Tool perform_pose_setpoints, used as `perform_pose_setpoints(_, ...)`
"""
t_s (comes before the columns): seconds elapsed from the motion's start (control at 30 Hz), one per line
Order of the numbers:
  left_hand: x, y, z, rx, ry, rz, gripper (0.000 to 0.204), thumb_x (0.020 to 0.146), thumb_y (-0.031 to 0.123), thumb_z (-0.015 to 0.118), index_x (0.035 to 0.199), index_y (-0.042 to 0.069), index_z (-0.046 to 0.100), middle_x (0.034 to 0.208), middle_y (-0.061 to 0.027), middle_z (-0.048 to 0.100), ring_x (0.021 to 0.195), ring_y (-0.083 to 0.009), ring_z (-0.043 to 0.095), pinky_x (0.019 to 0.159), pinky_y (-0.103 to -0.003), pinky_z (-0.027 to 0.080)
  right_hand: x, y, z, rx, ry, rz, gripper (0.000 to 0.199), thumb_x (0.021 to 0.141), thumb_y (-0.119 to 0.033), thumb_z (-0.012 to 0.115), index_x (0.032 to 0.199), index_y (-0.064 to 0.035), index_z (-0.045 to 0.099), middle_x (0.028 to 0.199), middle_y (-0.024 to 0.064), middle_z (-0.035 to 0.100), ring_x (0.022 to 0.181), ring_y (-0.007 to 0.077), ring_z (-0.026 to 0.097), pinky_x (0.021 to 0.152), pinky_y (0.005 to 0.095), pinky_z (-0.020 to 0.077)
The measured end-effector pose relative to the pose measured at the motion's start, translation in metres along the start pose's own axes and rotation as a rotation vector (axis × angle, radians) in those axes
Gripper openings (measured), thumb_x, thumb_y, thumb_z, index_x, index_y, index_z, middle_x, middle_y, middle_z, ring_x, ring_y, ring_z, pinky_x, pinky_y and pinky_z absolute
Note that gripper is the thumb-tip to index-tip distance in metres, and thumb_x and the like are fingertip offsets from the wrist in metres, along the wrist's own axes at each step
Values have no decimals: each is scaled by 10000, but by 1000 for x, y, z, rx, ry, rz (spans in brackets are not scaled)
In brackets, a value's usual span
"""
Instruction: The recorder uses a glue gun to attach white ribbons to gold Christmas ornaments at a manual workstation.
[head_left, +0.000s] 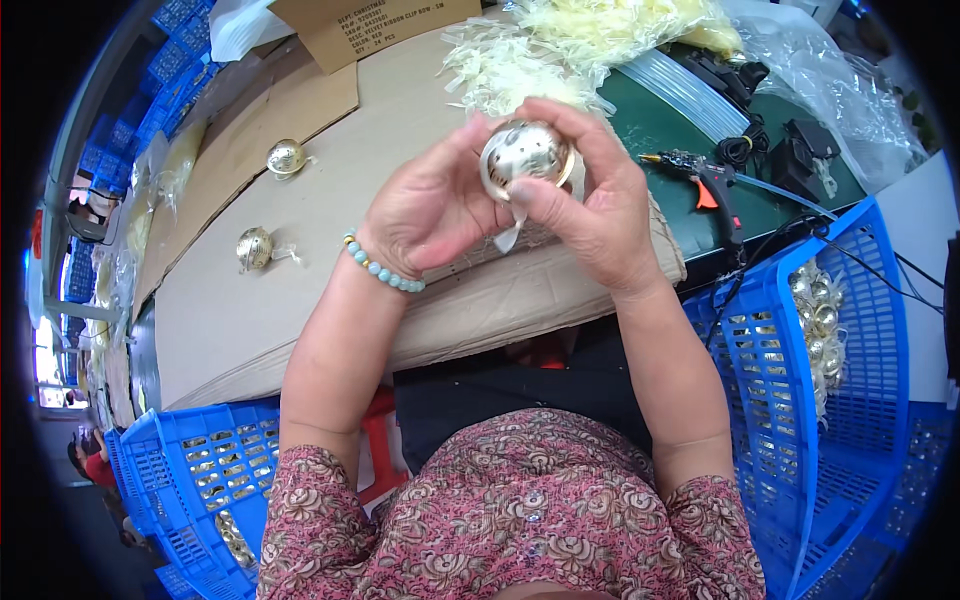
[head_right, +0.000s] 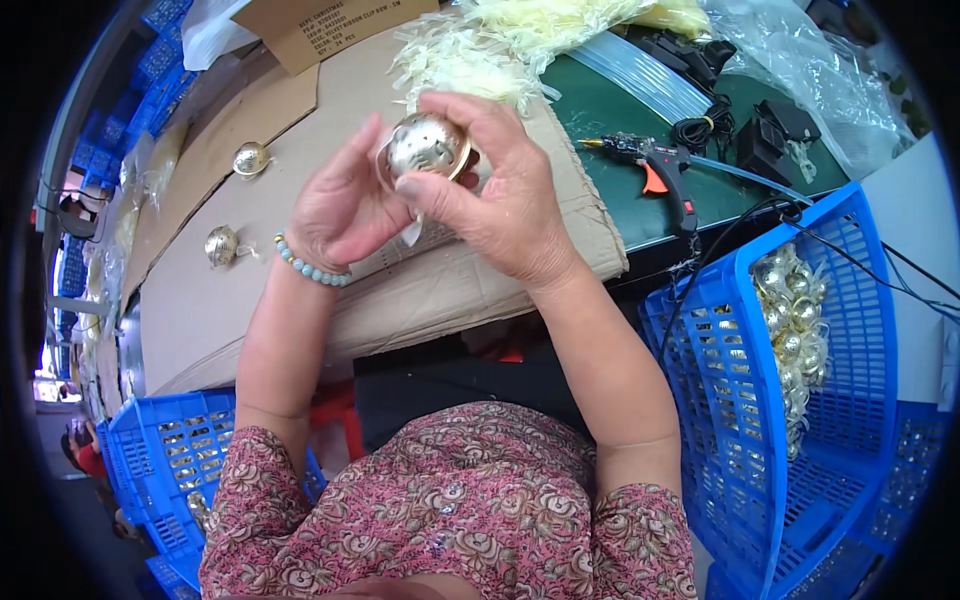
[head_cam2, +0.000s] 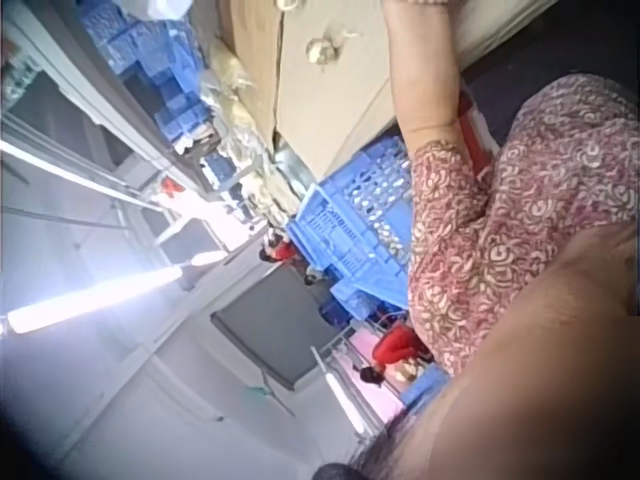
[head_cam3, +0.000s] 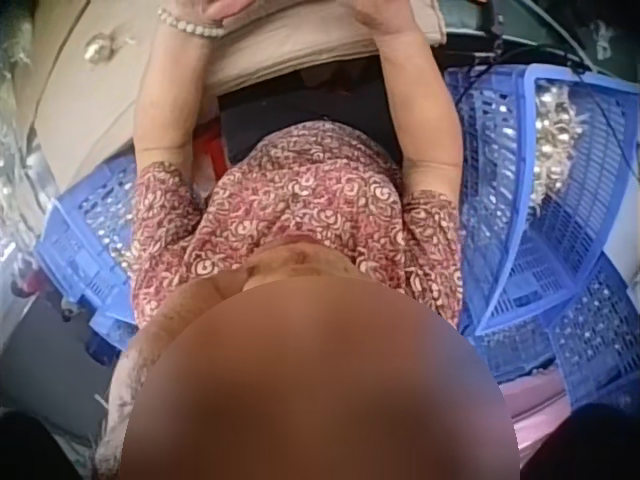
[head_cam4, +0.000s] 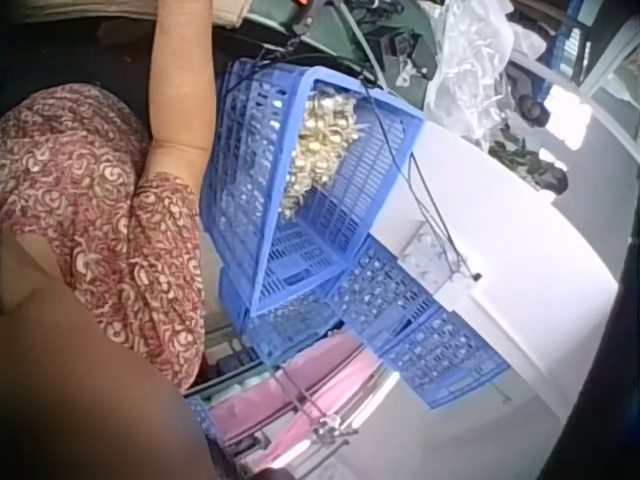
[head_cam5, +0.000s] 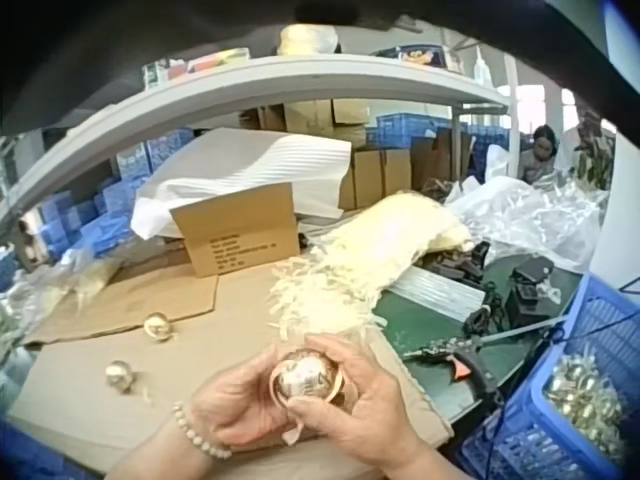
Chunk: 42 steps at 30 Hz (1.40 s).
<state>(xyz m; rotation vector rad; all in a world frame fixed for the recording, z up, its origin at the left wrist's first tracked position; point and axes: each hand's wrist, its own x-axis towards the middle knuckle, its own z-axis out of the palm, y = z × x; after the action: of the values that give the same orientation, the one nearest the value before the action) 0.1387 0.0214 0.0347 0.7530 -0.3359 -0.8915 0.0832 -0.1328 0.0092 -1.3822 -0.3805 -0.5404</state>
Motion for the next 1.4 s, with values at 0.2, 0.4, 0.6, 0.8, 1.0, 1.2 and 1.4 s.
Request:
perform_pose_setpoints(0.2, 4, -7, -15, -52, 0, 0, 339, 910, 317, 589, 1107, 42, 567, 1083, -97, 623, 962, -219, 616, 771, -337, 526, 3, -15, -19, -72, 37, -106, 331, 802, -214, 688, 1080, -38, 651, 1145, 114, 584, 1090, 231, 490, 983, 319, 359)
perform_pose_setpoints(0.4, 0, -20, -4, 75, 165, 135, 408, 855, 332, 666, 1153, 105, 504, 1049, -27, 565, 947, -152, 551, 793, -338, 477, 1, -9, -6, -522, 4, -126, 165, 850, -106, 638, 985, -19, 673, 1018, 67, 618, 1024, 163, 521, 904, 298, 403)
perform_pose_setpoints(0.6, -3, -19, -19, 106, 238, 119, 391, 875, 398, 630, 1125, 117, 522, 1012, -11, 570, 912, -118, 545, 758, -288, 465, -5, -4, 8, -219, 60, 53, 124, 853, -76, 642, 947, 4, 656, 902, 39, 636, 879, 107, 560, 808, 236, 432)
perform_pose_setpoints(0.8, -2, -20, -13, 139, 302, 165, 389, 884, 458, 597, 1027, 98, 571, 870, 3, 597, 779, -110, 567, 662, -269, 475, 0, -14, 10, 35, 81, 228, 162, 880, -88, 622, 1000, 19, 641, 949, 29, 625, 889, 74, 540, 809, 217, 431)
perform_pose_setpoints(1.0, -1, -21, -18, 132, 323, 139, 426, 888, 485, 577, 1008, 77, 574, 897, -33, 613, 818, -126, 592, 672, -293, 496, -2, -1, 6, -100, -45, 151, 154, 876, -65, 619, 1004, 20, 633, 988, 55, 611, 891, 99, 548, 805, 229, 440)
perform_pose_setpoints(1.2, -3, -20, -25, 176, 213, 23, 519, 929, 525, 461, 1040, 34, 589, 965, -92, 625, 822, -180, 615, 671, -327, 509, 1, -4, 5, 113, -15, 207, 94, 863, -36, 622, 943, 8, 603, 933, 62, 626, 839, 114, 583, 792, 255, 477)
perform_pose_setpoints(1.4, -5, -24, -8, 287, 170, -6, 507, 960, 499, 408, 1089, 33, 559, 896, -92, 635, 764, -184, 624, 577, -310, 498, 7, -1, 17, 164, 117, 163, 137, 833, -30, 663, 938, 3, 582, 784, 30, 624, 677, 41, 566, 584, 178, 474)
